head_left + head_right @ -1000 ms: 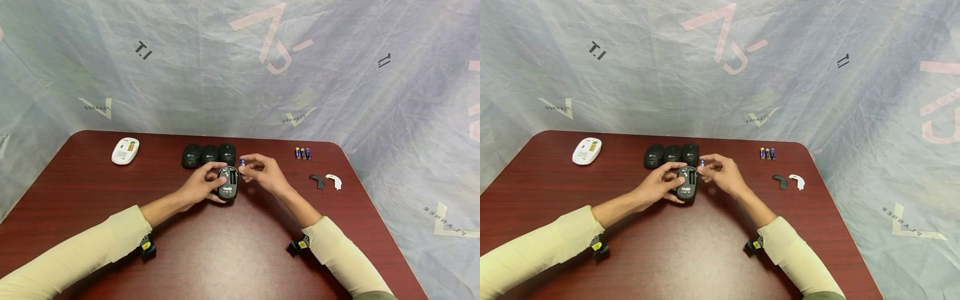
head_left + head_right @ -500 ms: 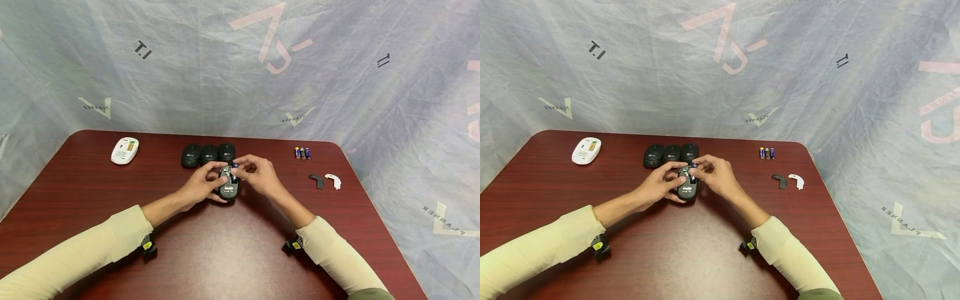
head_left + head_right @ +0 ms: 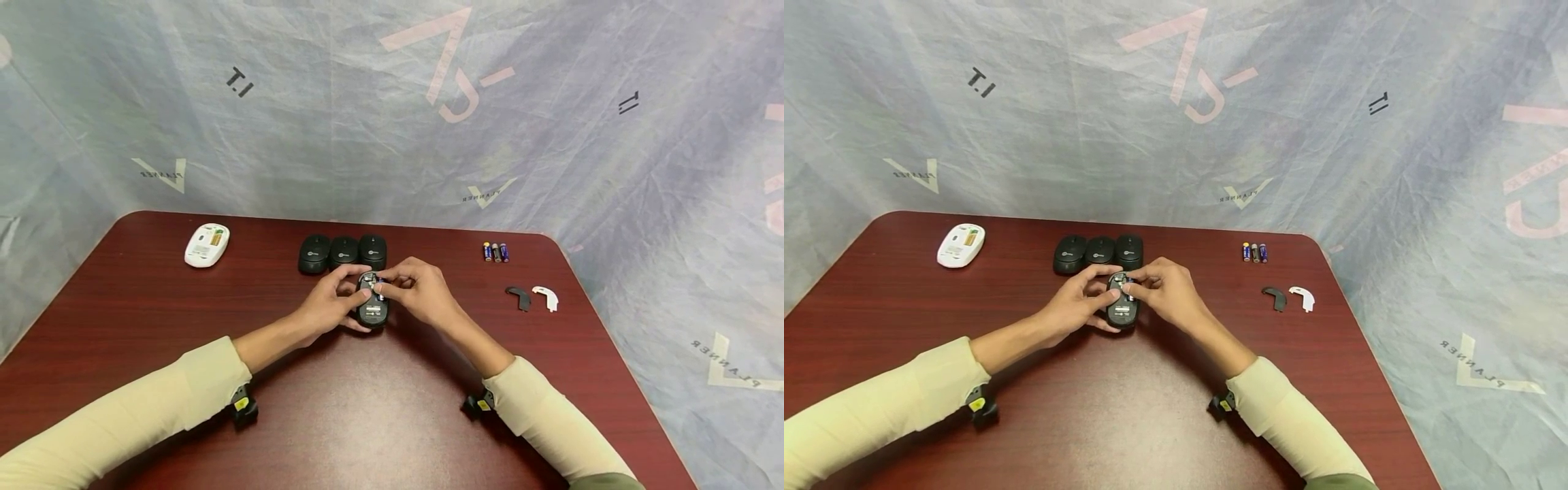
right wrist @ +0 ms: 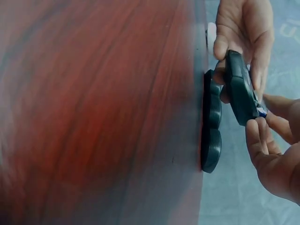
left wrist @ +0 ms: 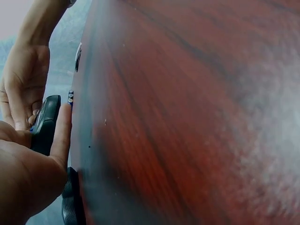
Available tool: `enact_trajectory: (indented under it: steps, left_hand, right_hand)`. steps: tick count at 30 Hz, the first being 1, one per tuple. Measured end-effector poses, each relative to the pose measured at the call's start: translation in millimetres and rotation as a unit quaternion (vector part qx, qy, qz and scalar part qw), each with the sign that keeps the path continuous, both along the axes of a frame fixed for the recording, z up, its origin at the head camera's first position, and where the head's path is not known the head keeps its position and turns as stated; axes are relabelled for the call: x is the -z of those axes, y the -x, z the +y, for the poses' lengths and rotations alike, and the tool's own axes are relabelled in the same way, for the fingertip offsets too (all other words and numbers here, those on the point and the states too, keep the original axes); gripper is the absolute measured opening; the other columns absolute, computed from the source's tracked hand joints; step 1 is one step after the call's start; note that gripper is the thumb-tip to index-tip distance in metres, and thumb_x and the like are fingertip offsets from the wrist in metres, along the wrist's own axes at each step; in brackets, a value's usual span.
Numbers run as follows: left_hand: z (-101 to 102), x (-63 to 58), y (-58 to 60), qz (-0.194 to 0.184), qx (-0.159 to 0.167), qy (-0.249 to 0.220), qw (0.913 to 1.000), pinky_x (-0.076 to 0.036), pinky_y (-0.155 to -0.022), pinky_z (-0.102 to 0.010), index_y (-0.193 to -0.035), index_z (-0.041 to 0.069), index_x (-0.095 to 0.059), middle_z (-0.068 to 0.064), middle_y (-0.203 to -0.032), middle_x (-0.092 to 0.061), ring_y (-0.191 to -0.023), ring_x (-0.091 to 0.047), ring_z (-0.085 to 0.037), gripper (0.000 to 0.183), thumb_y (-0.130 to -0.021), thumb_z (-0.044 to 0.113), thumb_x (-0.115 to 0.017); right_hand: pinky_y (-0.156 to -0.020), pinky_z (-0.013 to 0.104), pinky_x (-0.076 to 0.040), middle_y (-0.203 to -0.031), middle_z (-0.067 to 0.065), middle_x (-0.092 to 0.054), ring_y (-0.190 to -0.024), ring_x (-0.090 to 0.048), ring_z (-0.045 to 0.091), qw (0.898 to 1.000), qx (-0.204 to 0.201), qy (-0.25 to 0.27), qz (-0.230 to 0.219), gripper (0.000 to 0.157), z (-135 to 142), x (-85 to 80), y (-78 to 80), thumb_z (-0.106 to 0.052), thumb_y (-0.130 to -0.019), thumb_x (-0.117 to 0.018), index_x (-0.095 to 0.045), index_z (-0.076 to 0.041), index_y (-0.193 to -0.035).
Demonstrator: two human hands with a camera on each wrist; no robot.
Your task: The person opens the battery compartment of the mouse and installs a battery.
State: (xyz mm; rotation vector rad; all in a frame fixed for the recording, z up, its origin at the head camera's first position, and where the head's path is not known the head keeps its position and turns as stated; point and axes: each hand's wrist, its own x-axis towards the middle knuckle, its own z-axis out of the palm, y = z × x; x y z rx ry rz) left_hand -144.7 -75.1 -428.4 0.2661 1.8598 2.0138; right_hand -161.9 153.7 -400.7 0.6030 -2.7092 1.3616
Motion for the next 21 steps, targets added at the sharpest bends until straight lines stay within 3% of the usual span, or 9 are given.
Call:
enact_trajectory:
  steps: [3, 7, 13, 21]
  left_hand:
    - [-1.7, -1.2, 0.2, 0.004, -0.003, 0.003, 1.0000, -0.074, -0.078, -0.054, -0.167, 0.007, -0.044, -0.031, -0.133, -0.065, -0.094, -0.081, -0.029, 0.055, -0.115, 0.003, -0.061]
    - [-4.6, -4.3, 1.0, 0.015, -0.003, 0.011, 0.9998, -0.074, -0.075, -0.056, -0.166, 0.008, -0.043, -0.031, -0.135, -0.063, -0.092, -0.081, -0.030, 0.052, -0.117, 0.009, -0.061]
    - [-5.1, -5.6, 1.4, 0.030, -0.003, 0.021, 0.9993, -0.073, -0.071, -0.058, -0.163, 0.007, -0.042, -0.028, -0.132, -0.062, -0.093, -0.082, -0.031, 0.048, -0.119, 0.017, -0.059]
    - [-6.6, -5.1, 3.2, 0.025, -0.007, 0.013, 0.9996, -0.071, -0.068, -0.064, -0.150, 0.008, -0.048, -0.026, -0.128, -0.061, -0.089, -0.083, -0.034, 0.040, -0.116, 0.019, -0.067]
  right_hand:
    - [-0.085, 0.042, -0.070, -0.108, 0.008, -0.081, -0.091, -0.075, 0.017, 0.997, 0.002, 0.056, -0.060, 0.026, 1.8, 1.5, 0.8, -0.022, -0.102, -0.086, -0.086, -0.013, -0.127]
    - [-0.095, 0.063, -0.069, -0.107, 0.014, -0.084, -0.086, -0.078, 0.019, 0.980, -0.007, 0.127, -0.155, 0.030, 4.9, 1.2, 1.6, -0.020, -0.109, -0.077, -0.081, -0.005, -0.134]
    - [-0.100, 0.056, -0.070, -0.107, 0.014, -0.085, -0.085, -0.082, 0.017, 0.949, -0.022, 0.184, -0.254, 0.036, 3.1, 1.5, 2.0, -0.021, -0.112, -0.073, -0.076, 0.004, -0.138]
    - [-0.099, 0.053, -0.071, -0.120, 0.020, -0.085, -0.086, -0.083, 0.017, 0.944, -0.026, 0.187, -0.269, 0.034, -0.5, -1.4, -0.2, -0.015, -0.110, -0.075, -0.077, 0.004, -0.138]
